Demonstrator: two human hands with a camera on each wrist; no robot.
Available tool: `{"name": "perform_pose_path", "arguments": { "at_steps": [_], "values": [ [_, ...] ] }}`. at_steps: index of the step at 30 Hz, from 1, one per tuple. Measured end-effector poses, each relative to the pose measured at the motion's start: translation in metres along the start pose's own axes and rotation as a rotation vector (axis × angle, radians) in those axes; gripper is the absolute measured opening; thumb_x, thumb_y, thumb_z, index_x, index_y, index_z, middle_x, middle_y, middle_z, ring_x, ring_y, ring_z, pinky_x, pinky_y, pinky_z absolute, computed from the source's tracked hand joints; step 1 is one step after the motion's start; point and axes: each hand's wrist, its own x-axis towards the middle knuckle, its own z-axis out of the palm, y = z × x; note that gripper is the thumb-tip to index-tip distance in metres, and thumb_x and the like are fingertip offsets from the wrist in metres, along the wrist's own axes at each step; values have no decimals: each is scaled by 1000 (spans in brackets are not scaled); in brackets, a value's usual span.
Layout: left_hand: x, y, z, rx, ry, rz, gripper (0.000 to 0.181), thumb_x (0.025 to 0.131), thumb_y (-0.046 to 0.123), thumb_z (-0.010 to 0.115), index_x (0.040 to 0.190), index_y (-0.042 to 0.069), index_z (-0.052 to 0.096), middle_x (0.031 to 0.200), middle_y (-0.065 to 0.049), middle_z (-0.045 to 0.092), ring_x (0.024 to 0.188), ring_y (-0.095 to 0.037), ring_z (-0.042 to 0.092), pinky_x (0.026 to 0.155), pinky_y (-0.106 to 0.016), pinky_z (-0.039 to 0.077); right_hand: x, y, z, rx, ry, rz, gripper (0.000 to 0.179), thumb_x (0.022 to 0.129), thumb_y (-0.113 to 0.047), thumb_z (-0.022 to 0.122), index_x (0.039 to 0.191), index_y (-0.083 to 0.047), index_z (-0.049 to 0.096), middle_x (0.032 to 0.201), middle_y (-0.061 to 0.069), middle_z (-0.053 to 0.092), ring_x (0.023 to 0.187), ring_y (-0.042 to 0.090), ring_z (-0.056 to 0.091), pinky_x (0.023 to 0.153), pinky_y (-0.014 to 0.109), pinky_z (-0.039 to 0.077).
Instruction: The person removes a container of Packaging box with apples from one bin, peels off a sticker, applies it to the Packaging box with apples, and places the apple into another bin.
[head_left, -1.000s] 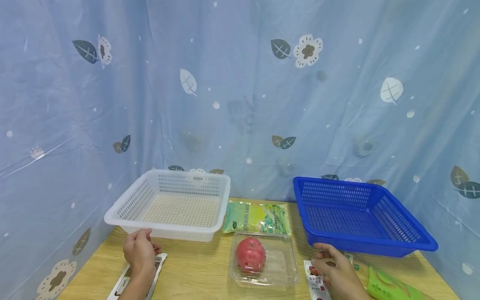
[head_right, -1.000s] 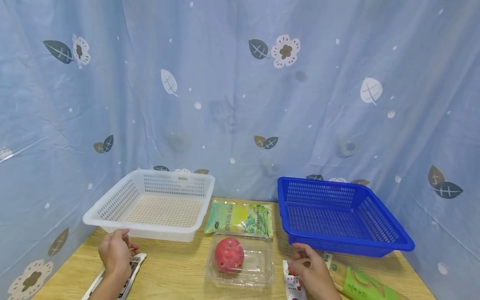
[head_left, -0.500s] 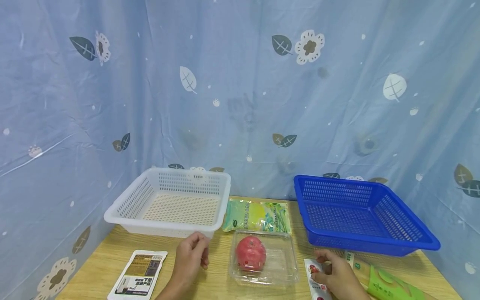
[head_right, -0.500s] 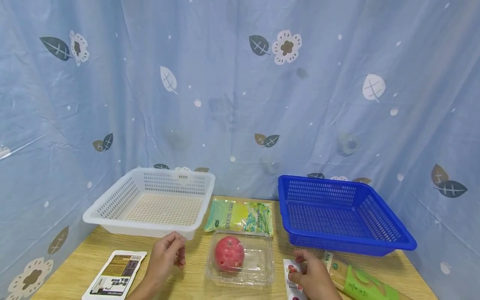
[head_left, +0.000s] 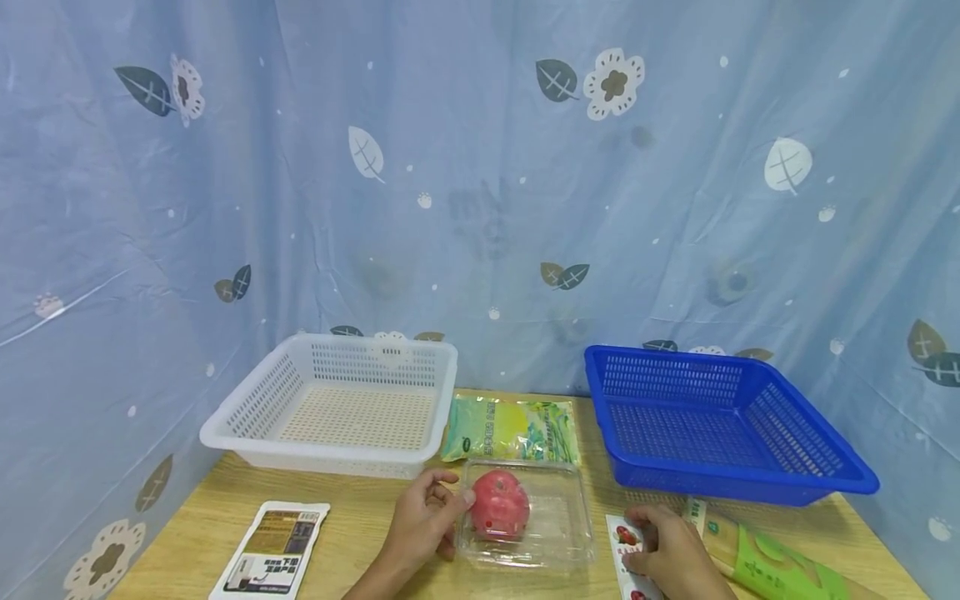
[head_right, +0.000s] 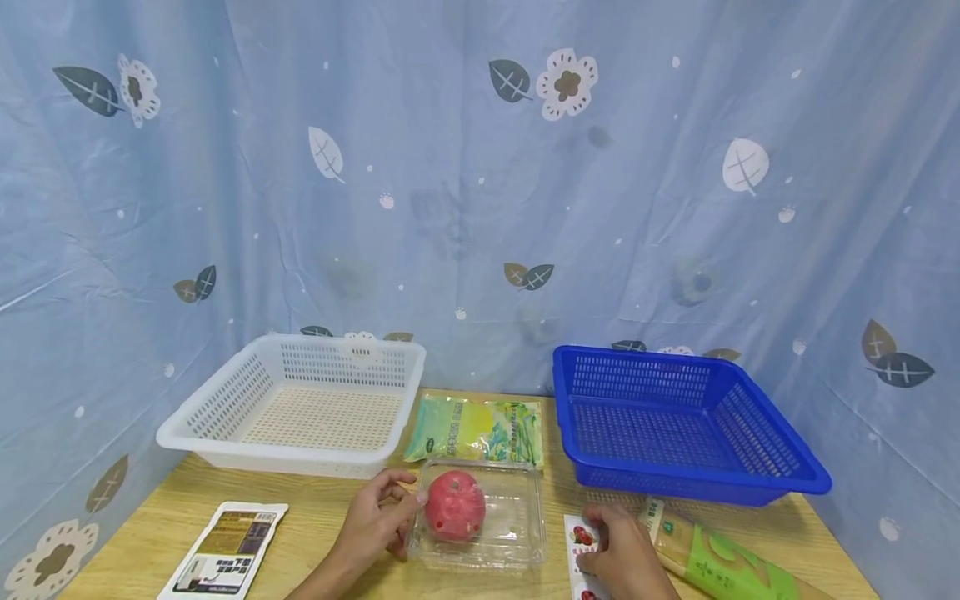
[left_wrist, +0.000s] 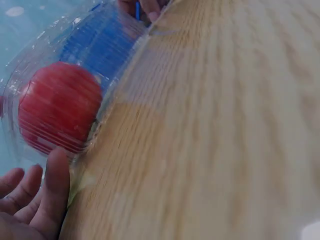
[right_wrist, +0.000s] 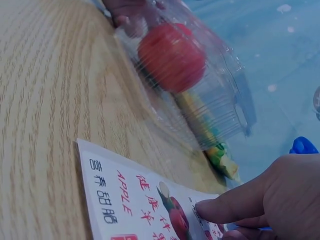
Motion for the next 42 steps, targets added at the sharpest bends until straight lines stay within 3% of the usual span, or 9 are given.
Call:
{"name": "perform_pose_path", "arguments": {
  "at_steps": [8, 12, 18, 30, 34, 38, 42],
  "values": [
    [5, 0, -2, -61, -118, -37, 56, 92, 22, 72, 134, -8, 51, 94, -8, 58, 62, -11, 58, 49, -33, 60, 0, -2, -1, -25, 0, -17, 49, 70, -3, 88, 115, 2, 69, 86, 2, 55, 78, 17, 49, 59, 25, 43],
    [6, -2, -4, -70, -147, -53, 58, 93, 25, 72, 137, -8, 51, 95, -7, 59, 65, -11, 59, 51, -28, 59, 1, -1, 1, -27, 2, -16, 42, 70, -2, 88, 108, -1, 70, 86, 1, 56, 77, 17, 49, 60, 25, 43],
    [7, -3, -6, -95, -160, -66, 60, 94, 24, 71, 139, -8, 50, 95, -6, 59, 66, -9, 57, 50, -21, 54, -1, 1, 3, -18, 18, -45, 34, 70, 0, 88, 97, -7, 67, 84, 2, 53, 73, 16, 46, 58, 25, 40],
    [5, -5, -4, -130, -175, -76, 58, 96, 23, 70, 140, -8, 50, 92, -4, 58, 65, -8, 56, 49, -22, 55, -4, 7, 2, 10, -15, -83, 34, 73, 3, 84, 97, -7, 61, 84, 0, 58, 72, 15, 49, 60, 24, 43],
    [6, -5, -4, -139, -184, -76, 58, 95, 23, 70, 140, -8, 50, 92, -4, 57, 64, -7, 55, 48, -23, 55, -5, 7, 1, 66, -50, -86, 23, 81, 5, 74, 98, -5, 61, 83, 3, 56, 69, 15, 50, 56, 27, 46],
    [5, -4, -5, -139, -187, -73, 58, 96, 23, 70, 140, -8, 49, 91, -4, 58, 65, -8, 55, 48, -22, 55, -7, 8, -2, 113, -115, -141, 5, 94, -1, 62, 98, -4, 62, 79, 4, 56, 60, 13, 50, 52, 28, 45],
    [4, -4, -7, -136, -186, -67, 58, 96, 22, 70, 140, -8, 49, 91, -3, 58, 65, -8, 56, 49, -22, 55, -7, 6, -4, 116, -153, -177, 10, 102, -9, 54, 97, -5, 61, 77, 5, 52, 56, 12, 48, 49, 28, 44]
  ]
}}
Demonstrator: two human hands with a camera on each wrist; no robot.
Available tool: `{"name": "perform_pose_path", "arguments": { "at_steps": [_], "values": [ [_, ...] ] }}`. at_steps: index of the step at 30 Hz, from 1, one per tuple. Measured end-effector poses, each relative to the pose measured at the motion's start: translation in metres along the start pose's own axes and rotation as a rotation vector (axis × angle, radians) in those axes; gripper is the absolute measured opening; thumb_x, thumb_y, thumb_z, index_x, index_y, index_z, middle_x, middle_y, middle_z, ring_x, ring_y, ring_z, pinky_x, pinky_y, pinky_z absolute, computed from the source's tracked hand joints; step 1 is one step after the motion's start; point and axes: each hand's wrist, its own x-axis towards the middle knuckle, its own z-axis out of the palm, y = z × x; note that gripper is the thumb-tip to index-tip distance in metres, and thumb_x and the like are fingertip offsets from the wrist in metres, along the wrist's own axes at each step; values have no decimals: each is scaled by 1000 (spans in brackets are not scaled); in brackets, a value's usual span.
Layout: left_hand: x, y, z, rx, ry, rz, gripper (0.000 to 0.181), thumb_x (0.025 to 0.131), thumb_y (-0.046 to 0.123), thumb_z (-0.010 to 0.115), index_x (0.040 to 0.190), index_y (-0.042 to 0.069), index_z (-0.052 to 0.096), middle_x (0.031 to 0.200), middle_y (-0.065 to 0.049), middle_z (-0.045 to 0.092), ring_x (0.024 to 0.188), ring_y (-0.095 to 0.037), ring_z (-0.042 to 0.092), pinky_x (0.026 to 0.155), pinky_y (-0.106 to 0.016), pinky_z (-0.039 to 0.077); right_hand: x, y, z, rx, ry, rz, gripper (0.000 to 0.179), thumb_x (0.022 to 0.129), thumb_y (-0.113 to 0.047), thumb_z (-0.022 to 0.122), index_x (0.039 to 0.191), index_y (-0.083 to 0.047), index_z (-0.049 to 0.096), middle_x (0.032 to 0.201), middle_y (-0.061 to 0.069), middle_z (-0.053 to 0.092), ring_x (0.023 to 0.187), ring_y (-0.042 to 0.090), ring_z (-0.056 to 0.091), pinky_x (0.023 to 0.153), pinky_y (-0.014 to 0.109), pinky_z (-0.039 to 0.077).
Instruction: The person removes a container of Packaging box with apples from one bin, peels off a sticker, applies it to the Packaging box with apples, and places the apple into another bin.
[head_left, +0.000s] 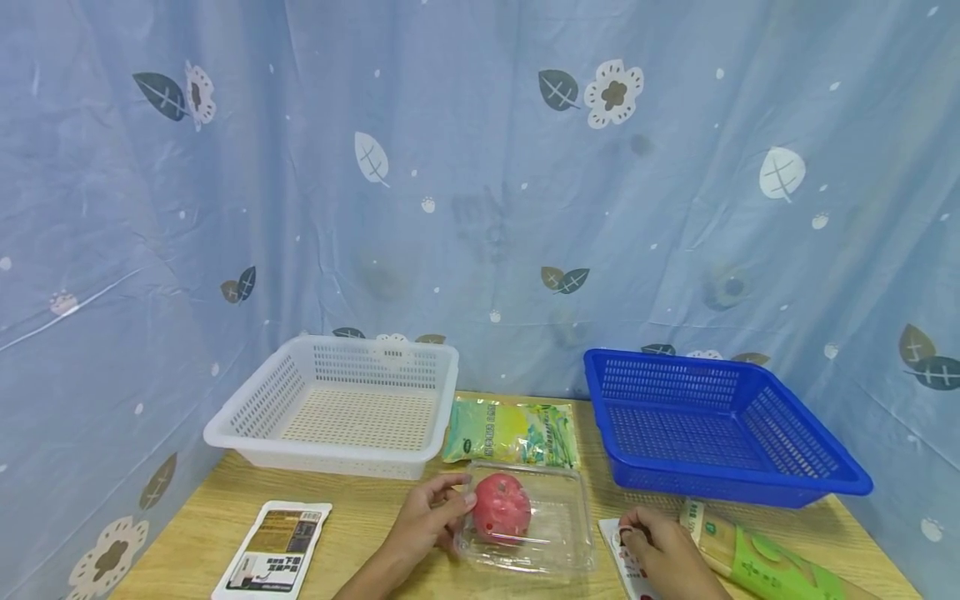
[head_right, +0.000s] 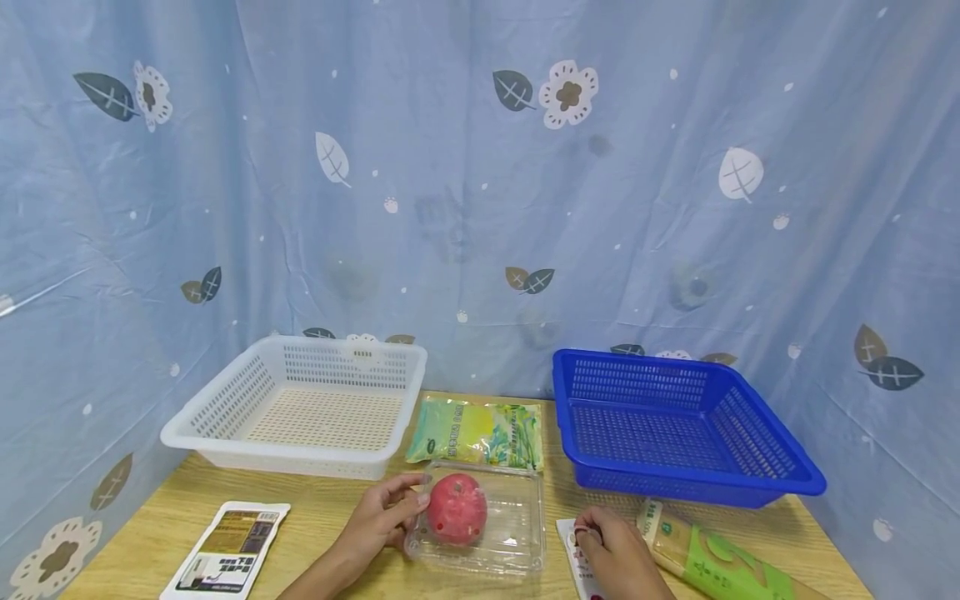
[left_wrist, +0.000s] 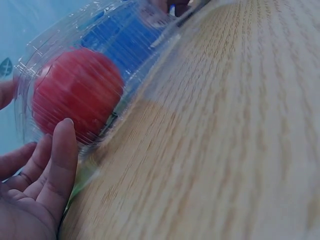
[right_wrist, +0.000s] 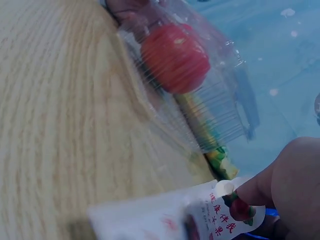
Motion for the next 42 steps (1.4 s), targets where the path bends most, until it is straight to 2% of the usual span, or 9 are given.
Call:
{"name": "perform_pose_path", "arguments": {
  "at_steps": [8, 14, 21, 25, 27, 30, 35, 38, 42],
  "values": [
    [0, 0, 0, 2, 6, -1, 59, 96, 23, 70, 140, -8, 49, 91, -3, 59, 66, -8, 56, 49, -22, 54, -1, -9, -4, -101, 23, 0, 17, 106, -23, 54, 97, -9, 55, 77, 2, 48, 59, 10, 46, 53, 26, 37],
    [0, 1, 1, 3, 4, 2, 58, 96, 23, 70, 140, -9, 49, 91, -4, 59, 67, -8, 56, 49, -22, 55, -4, -17, -7, -162, 47, 21, 12, 104, -20, 55, 97, -11, 54, 76, 1, 49, 59, 10, 45, 52, 26, 37],
    [1, 0, 0, 1, 6, -8, 58, 96, 24, 70, 140, -8, 50, 91, -3, 58, 66, -8, 56, 49, -23, 55, -7, -25, -12, -129, 41, 48, 13, 106, -21, 52, 98, -10, 53, 75, 2, 47, 59, 12, 42, 51, 26, 34],
    [1, -1, 0, -1, 9, -13, 58, 96, 25, 70, 140, -6, 50, 92, -3, 58, 67, -8, 56, 49, -24, 56, -8, -33, -16, -91, 64, 95, 15, 106, -22, 52, 99, -10, 55, 75, 3, 47, 61, 15, 44, 54, 27, 35],
    [1, -1, 0, -4, 8, -16, 58, 96, 25, 71, 141, -6, 50, 93, -3, 59, 67, -9, 56, 49, -25, 57, -9, -38, -17, -65, 82, 91, 16, 107, -24, 51, 100, -9, 55, 75, 3, 48, 62, 15, 44, 54, 27, 36],
    [1, -1, -1, -5, 9, -17, 58, 96, 25, 70, 140, -7, 50, 92, -3, 59, 67, -8, 56, 50, -25, 57, -10, -48, -19, -39, 148, 22, 14, 106, -19, 53, 99, -8, 58, 75, 2, 49, 63, 11, 46, 55, 26, 39],
    [1, 0, -1, -1, 23, -19, 58, 96, 25, 70, 140, -7, 50, 91, -2, 60, 67, -9, 56, 50, -25, 56, -11, -66, -20, -57, 295, -114, 8, 102, -13, 59, 95, -11, 62, 72, -5, 52, 63, 6, 47, 55, 24, 41],
    [2, -1, -1, 0, 33, -23, 58, 96, 26, 71, 140, -6, 50, 90, -1, 60, 67, -9, 56, 50, -24, 56, -10, -77, -21, -9, 306, -144, 7, 102, -12, 60, 96, -10, 61, 72, -4, 51, 62, 6, 46, 54, 24, 41],
    [1, -1, 1, -8, 30, -28, 58, 96, 26, 71, 140, -6, 50, 90, 0, 61, 67, -8, 56, 49, -24, 55, -8, -91, -21, 132, 269, -132, 5, 101, -10, 62, 100, -5, 61, 75, 0, 52, 58, 8, 45, 49, 25, 43]
  ]
}}
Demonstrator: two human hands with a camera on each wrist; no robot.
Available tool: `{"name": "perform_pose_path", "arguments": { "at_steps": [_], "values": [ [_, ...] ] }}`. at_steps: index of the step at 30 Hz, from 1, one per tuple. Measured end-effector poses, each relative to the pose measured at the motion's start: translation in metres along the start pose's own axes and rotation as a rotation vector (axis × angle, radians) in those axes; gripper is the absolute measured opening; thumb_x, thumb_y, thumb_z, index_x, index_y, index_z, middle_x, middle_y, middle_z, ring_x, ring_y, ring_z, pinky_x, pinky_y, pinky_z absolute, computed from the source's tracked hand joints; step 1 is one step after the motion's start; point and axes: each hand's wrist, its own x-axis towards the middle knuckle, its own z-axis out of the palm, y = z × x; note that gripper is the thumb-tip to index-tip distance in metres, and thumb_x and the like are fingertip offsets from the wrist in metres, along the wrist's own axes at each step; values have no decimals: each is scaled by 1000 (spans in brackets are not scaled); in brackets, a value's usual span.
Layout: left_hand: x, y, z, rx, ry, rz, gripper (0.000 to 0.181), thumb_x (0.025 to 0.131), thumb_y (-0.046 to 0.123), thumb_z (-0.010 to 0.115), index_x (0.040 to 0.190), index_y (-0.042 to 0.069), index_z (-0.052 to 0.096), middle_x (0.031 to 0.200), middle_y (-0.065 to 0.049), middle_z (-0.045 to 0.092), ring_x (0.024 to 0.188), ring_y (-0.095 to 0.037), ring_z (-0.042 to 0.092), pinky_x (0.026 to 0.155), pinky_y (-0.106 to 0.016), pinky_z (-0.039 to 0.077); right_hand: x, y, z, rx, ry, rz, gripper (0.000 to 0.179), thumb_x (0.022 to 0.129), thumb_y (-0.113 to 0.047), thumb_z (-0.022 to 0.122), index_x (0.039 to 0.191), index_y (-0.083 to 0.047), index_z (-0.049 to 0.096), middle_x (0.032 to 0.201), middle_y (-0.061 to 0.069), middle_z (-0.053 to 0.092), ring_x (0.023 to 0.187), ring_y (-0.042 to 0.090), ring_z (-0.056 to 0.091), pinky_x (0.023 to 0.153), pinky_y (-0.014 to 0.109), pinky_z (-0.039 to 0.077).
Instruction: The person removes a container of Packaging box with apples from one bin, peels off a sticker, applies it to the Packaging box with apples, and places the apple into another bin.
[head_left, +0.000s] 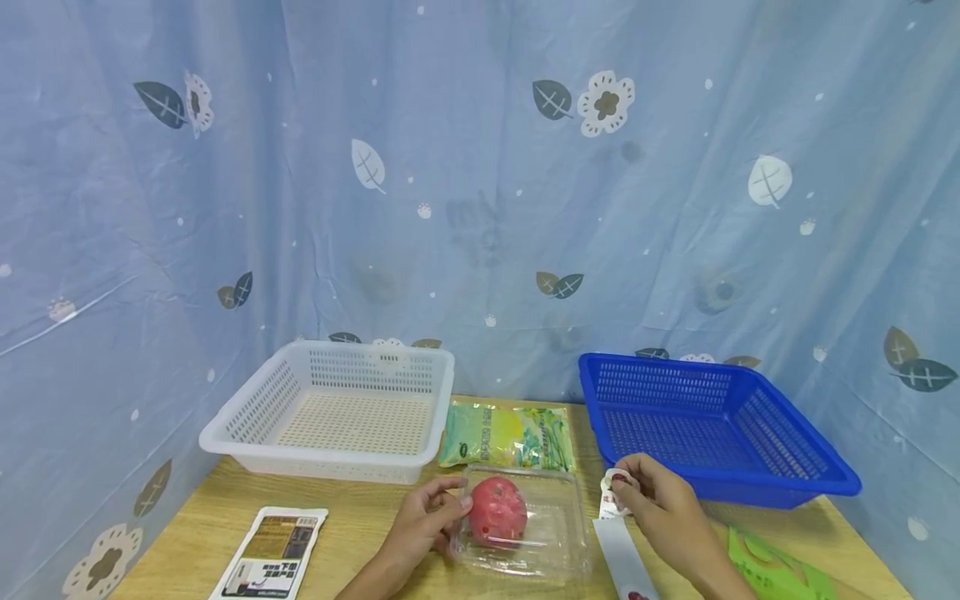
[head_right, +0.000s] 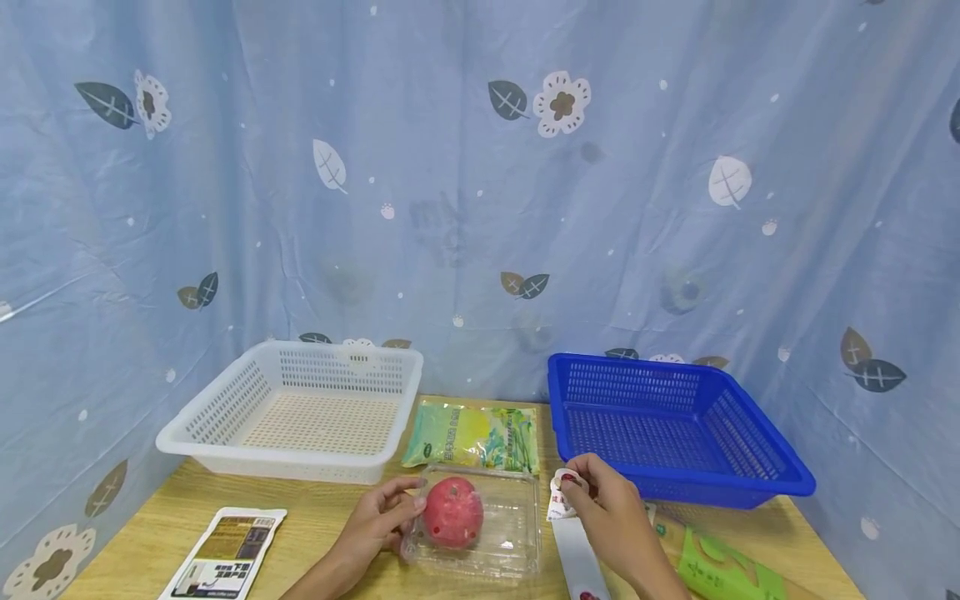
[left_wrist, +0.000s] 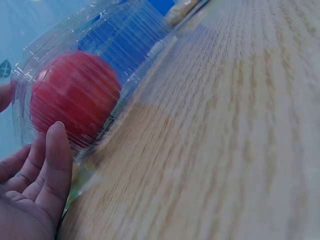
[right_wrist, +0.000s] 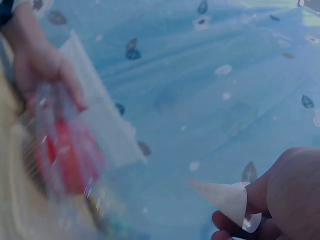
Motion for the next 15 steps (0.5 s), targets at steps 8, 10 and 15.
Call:
{"name": "perform_pose_path", "arguments": {
  "at_steps": [8, 10, 15],
  "values": [
    [-1, 0, 0, -16, -11, 0, 58, 96, 26, 71, 139, -7, 50, 89, -1, 61, 66, -8, 55, 49, -24, 56, 14, -21, 20, 180, -142, -77, 23, 94, 0, 66, 115, 4, 60, 82, 7, 57, 54, 6, 41, 45, 25, 42],
    [-1, 0, 0, -20, -13, 2, 58, 96, 25, 71, 139, -7, 49, 88, -1, 61, 66, -8, 55, 49, -24, 56, 18, -22, 26, 208, -174, -90, 28, 93, 1, 68, 118, 6, 58, 85, 9, 57, 55, 7, 42, 45, 24, 42],
    [-1, -2, -1, -33, -22, 15, 59, 96, 24, 70, 140, -8, 48, 88, 0, 61, 66, -7, 55, 49, -24, 56, 25, -21, 38, 249, -238, -70, 37, 92, 0, 70, 124, 10, 55, 91, 13, 60, 58, 10, 49, 47, 25, 45]
  ]
}}
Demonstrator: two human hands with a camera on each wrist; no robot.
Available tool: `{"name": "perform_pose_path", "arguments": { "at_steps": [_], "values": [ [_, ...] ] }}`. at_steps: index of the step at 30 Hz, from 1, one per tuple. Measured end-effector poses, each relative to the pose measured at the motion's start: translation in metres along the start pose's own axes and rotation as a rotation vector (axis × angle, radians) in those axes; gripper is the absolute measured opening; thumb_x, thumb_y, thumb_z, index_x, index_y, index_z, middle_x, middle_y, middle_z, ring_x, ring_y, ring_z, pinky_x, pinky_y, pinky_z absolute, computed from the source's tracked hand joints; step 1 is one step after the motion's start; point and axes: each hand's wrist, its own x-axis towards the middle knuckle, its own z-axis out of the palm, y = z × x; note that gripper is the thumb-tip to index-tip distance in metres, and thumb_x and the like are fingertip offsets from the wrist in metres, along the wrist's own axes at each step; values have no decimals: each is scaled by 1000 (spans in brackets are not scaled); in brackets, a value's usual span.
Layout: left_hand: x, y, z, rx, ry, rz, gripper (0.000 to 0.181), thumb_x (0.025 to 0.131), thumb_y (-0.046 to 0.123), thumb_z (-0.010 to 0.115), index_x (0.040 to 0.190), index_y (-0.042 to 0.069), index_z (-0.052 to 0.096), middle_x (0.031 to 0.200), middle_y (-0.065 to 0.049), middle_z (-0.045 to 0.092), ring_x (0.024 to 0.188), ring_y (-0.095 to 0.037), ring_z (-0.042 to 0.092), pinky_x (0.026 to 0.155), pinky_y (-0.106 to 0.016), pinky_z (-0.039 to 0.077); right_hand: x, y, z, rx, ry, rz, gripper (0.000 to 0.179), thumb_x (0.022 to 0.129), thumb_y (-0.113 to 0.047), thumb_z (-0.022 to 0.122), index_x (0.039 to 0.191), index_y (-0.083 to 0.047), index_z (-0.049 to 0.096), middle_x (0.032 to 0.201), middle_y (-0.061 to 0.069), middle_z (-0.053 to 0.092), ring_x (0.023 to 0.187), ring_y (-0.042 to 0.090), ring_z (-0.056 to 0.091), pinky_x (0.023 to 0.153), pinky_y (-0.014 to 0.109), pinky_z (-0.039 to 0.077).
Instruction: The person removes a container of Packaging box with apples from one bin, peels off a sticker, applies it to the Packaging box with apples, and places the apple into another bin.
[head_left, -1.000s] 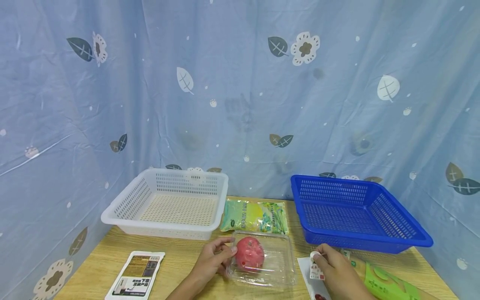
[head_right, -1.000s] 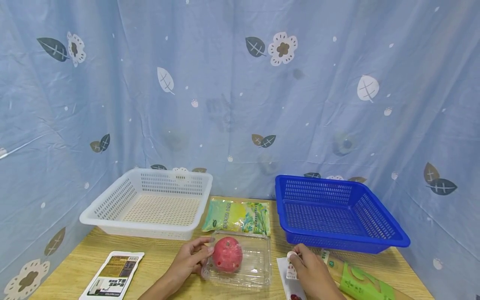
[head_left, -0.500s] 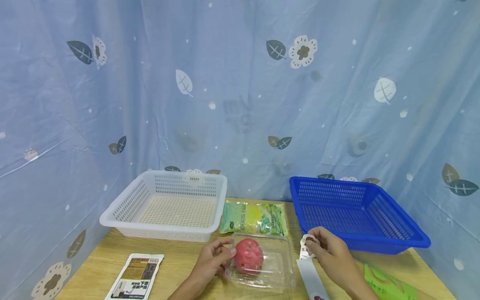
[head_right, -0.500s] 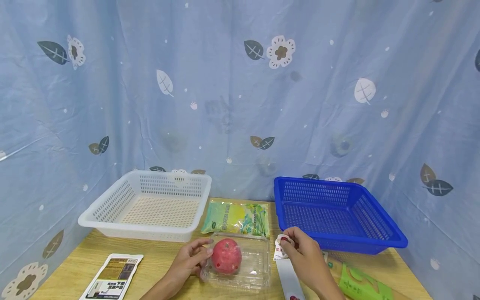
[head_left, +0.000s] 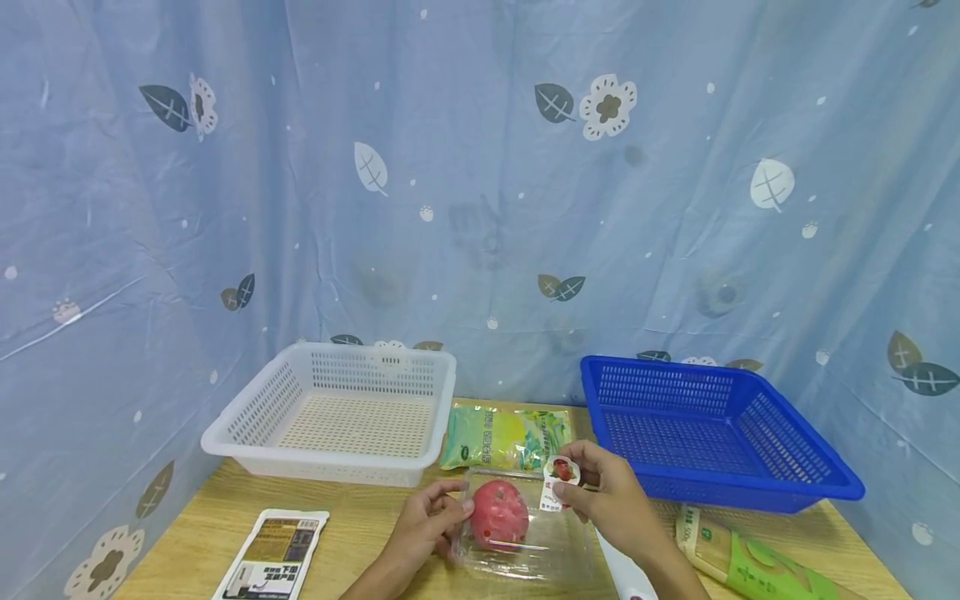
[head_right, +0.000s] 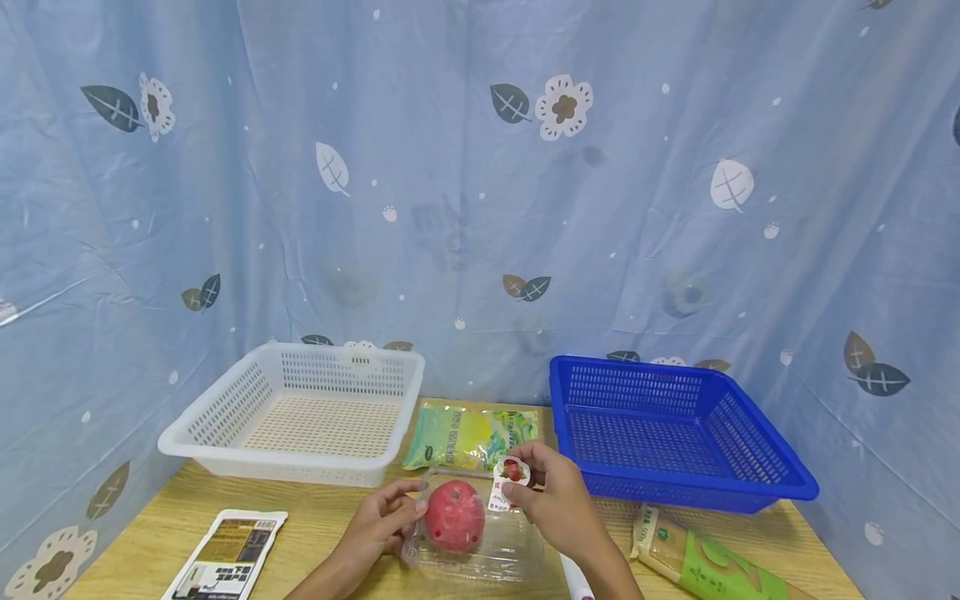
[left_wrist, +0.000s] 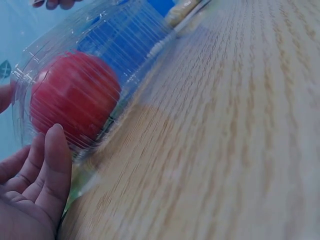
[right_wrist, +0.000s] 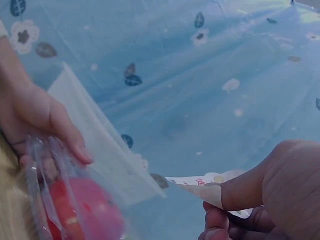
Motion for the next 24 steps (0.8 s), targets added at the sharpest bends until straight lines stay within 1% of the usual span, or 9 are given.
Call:
{"name": "perform_pose_path", "arguments": {
  "at_steps": [3, 8, 14, 18, 24],
  "values": [
    [1, -1, 0, -1, 0, 0, 58, 97, 24, 70, 140, -8, 48, 88, 0, 61, 67, -8, 55, 49, -25, 57, 4, 2, 5, 12, -23, 13, 39, 92, -1, 71, 126, 10, 55, 93, 14, 61, 60, 11, 51, 48, 26, 46],
    [1, -2, 0, 11, 4, 0, 58, 95, 25, 72, 138, -7, 50, 88, 0, 62, 66, -8, 55, 49, -24, 56, 10, 6, 17, 9, -26, 1, 40, 89, -1, 74, 125, 10, 57, 93, 12, 62, 60, 10, 51, 48, 23, 46],
    [1, -2, 0, 8, -4, 20, 58, 95, 25, 72, 137, -8, 49, 86, 0, 61, 65, -7, 54, 49, -22, 56, 13, 11, 29, 11, -35, -8, 36, 83, 4, 75, 116, 6, 61, 95, 14, 64, 63, 9, 51, 49, 19, 45],
    [1, -1, 1, 3, -8, 30, 57, 96, 21, 71, 138, -9, 48, 85, 1, 60, 66, -7, 54, 48, -23, 56, 13, 14, 34, 4, -36, -27, 37, 81, 4, 77, 114, 5, 61, 94, 14, 65, 64, 9, 52, 49, 20, 46],
    [0, -1, 1, 8, 4, 12, 57, 96, 21, 71, 139, -7, 48, 86, 1, 61, 65, -7, 53, 48, -23, 55, 14, 19, 37, 2, -36, -41, 40, 80, 4, 79, 115, 5, 61, 90, 12, 63, 65, 10, 52, 48, 20, 47]
  ]
}}
